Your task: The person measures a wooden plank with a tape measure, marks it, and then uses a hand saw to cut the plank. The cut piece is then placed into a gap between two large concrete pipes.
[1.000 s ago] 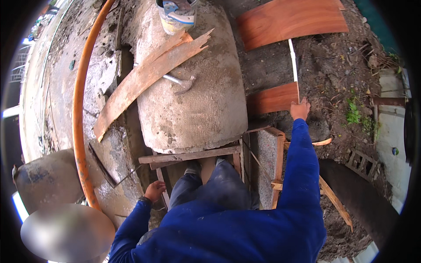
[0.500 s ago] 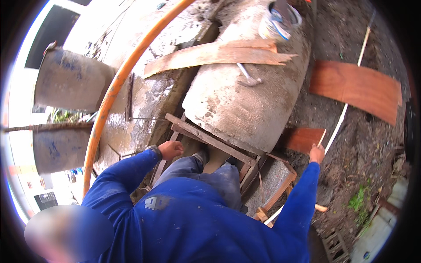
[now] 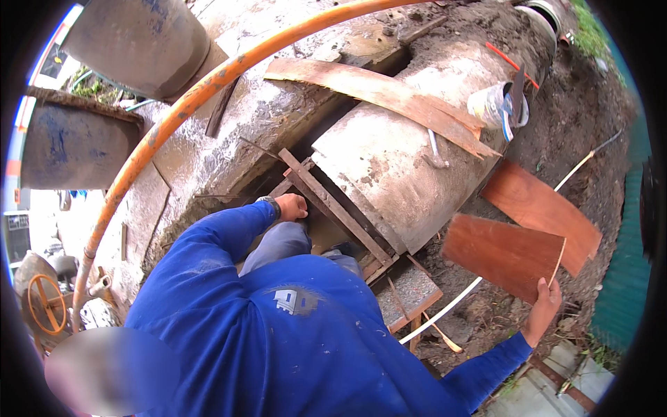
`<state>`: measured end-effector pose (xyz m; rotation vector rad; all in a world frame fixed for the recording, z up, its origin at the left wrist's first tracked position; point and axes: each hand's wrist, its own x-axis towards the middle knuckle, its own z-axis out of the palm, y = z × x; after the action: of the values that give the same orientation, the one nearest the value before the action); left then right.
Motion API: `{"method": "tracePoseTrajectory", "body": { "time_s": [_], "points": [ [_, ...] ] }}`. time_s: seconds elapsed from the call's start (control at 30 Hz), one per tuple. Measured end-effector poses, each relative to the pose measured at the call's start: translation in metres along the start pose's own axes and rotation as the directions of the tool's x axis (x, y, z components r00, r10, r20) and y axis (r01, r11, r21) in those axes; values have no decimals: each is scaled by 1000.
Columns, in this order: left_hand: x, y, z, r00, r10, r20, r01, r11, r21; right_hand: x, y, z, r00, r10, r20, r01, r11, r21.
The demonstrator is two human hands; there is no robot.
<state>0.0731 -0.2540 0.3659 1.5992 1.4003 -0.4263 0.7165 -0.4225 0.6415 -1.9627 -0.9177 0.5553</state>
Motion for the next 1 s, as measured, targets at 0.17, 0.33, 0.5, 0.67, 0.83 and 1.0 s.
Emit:
{"method": "tracePoseTrajectory", "body": {
  "time_s": [0.17,0.33,0.5,0.67,0.83,1.0],
  "points": [
    [11,-55,-22,973,195,-122,-207,974,-90,3,-87,61,994,-7,110,-26,956,294],
    [-29,-65,-144,811,313,-495,-426,895,-132,1,-128,216,965,26,262,-141,890,433],
    [-63,-148,-274,440,189,-878,-401,916,-3,0,-140,371,904,68,423,-220,921,321],
    [-79,-270,-335,211,-13,-977,-131,990,-42,1,-118,483,863,38,503,-183,952,243],
    [-68,-336,-334,234,-54,-971,29,998,-48,-6,-106,567,854,147,499,-255,954,155],
    [-60,-313,-335,139,-199,-970,265,951,-157,-15,-106,626,870,203,449,-275,956,102]
  ]
}}
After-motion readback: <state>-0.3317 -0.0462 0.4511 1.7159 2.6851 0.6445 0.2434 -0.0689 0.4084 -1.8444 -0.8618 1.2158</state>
